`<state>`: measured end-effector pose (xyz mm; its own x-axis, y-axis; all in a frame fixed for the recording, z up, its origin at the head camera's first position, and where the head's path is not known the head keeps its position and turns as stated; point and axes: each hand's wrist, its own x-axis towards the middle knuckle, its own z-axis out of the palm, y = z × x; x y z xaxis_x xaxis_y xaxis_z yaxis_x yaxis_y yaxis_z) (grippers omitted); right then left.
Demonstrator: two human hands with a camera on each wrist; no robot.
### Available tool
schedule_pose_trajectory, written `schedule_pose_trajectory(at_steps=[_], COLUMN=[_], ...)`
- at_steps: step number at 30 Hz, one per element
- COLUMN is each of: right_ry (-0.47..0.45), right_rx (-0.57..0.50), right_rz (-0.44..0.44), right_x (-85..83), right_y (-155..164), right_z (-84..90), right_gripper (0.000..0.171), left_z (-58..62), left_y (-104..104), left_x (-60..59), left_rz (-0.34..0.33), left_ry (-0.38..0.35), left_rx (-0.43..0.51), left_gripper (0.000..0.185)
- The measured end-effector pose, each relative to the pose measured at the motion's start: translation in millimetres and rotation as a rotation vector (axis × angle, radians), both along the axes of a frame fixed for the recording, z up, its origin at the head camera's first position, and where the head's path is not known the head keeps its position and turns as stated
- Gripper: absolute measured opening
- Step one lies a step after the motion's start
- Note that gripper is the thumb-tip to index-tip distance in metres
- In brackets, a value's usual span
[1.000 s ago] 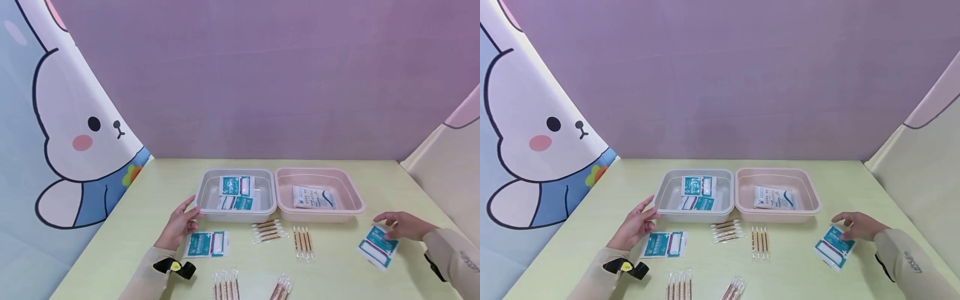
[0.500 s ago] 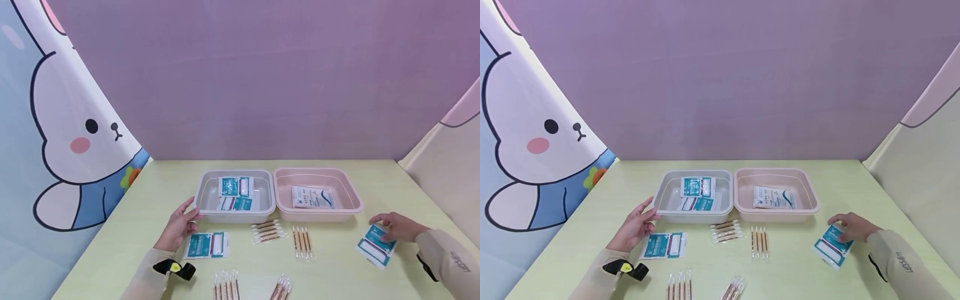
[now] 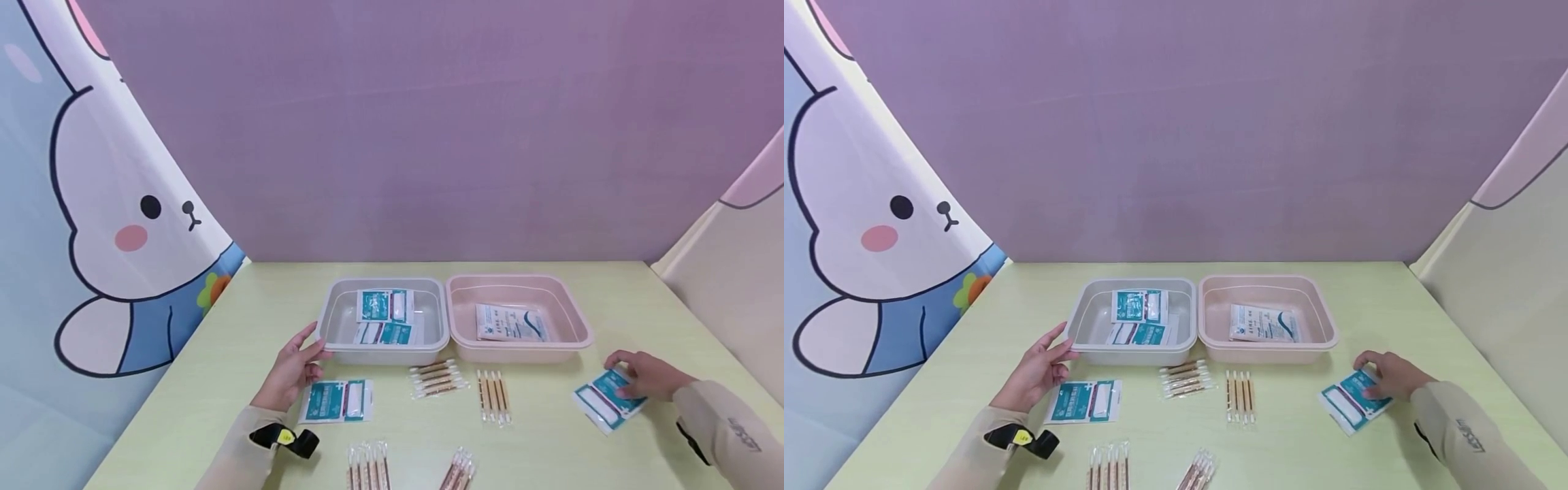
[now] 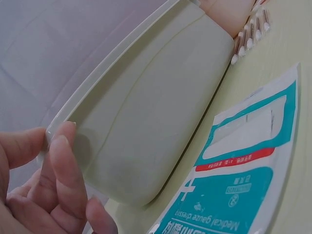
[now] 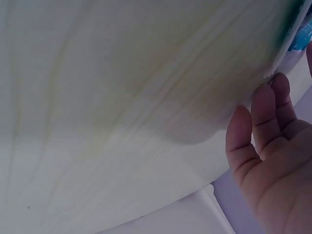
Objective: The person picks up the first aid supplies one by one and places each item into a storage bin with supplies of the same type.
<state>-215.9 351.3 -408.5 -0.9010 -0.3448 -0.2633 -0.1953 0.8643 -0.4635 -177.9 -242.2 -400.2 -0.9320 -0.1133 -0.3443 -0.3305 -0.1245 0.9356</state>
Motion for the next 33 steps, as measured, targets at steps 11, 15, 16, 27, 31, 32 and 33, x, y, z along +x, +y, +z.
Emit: schedule_pose_trajectory(at_steps=[11,15,16,27,31,32,33], right_ry=[0.066,0.041,0.029,0.080,0.118,0.126,0.134], right_rx=[0.102,0.117,0.119,0.093,0.056,0.048,0.038], right_rz=[-0.004,-0.030,-0.041,-0.026,-0.003,0.001,0.000], right_x=[1.0,0.5,0.5,11.2,19.6,22.6,25.9], right_y=[-2.1,-4.7,-5.5,-13.7,-17.6,-18.9,-21.0], right_z=[-6.5,-5.0,-4.5,-4.1,-3.1,-2.5,-1.3], right_gripper=[0.036,0.036,0.037,0.025,0.012,0.010,0.010], left_z=[-1.1,-0.9,-0.5,-0.9,-2.6,-2.1,-1.7], left_y=[-0.4,-0.4,-0.3,-0.6,0.9,1.2,1.5], left_x=[1.0,1.7,2.1,2.8,2.3,2.8,3.4], left_rz=[-0.002,0.002,0.003,0.010,0.012,0.010,0.008], left_ry=[0.003,0.004,0.004,0.010,0.013,0.014,0.015], left_rx=[0.006,0.003,0.004,0.005,0.003,0.005,0.006], left_gripper=[0.059,0.057,0.057,0.057,0.057,0.058,0.058])
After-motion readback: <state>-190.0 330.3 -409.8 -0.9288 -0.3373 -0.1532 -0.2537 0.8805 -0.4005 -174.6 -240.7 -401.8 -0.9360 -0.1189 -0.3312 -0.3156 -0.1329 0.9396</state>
